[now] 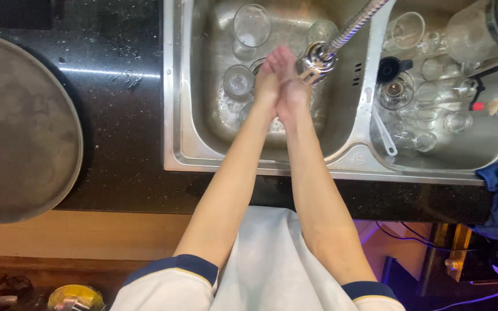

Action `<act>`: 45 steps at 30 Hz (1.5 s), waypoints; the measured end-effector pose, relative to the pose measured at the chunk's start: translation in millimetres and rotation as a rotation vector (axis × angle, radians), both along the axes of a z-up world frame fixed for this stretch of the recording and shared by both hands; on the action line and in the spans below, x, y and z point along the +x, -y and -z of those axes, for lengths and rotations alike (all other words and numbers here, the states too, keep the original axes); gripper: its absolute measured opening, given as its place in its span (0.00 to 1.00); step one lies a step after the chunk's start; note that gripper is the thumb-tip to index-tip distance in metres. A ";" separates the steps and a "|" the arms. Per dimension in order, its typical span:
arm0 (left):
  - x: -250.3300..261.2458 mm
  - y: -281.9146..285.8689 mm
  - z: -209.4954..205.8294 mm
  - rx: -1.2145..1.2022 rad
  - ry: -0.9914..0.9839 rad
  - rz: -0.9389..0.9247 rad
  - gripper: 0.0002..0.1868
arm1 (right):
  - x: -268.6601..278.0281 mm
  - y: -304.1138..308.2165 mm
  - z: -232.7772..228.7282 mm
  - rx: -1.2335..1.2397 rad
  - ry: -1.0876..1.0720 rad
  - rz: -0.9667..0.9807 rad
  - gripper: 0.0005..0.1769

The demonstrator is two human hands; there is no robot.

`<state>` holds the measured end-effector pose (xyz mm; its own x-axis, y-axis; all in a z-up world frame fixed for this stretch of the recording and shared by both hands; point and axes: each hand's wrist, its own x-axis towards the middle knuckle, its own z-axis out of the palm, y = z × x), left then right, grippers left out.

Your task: Washing glasses and a tray in a kitchen sink.

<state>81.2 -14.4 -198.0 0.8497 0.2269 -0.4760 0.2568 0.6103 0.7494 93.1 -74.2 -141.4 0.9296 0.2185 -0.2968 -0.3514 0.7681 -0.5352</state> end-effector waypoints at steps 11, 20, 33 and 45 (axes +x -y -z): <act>13.2 -3.3 -67.8 0.359 -0.045 0.117 0.18 | -38.0 -11.4 -79.2 -0.525 -0.173 0.140 0.33; -15.8 54.3 83.2 0.687 0.014 0.178 0.23 | -30.2 16.8 -81.4 -0.470 -0.326 -0.142 0.18; 1.1 47.9 -37.2 -0.738 0.052 -0.240 0.28 | -12.3 50.2 19.5 -0.428 -0.103 -0.136 0.18; -4.9 -15.6 -201.9 0.770 -0.256 0.725 0.23 | -48.2 11.7 -86.3 -0.485 -0.251 -0.122 0.19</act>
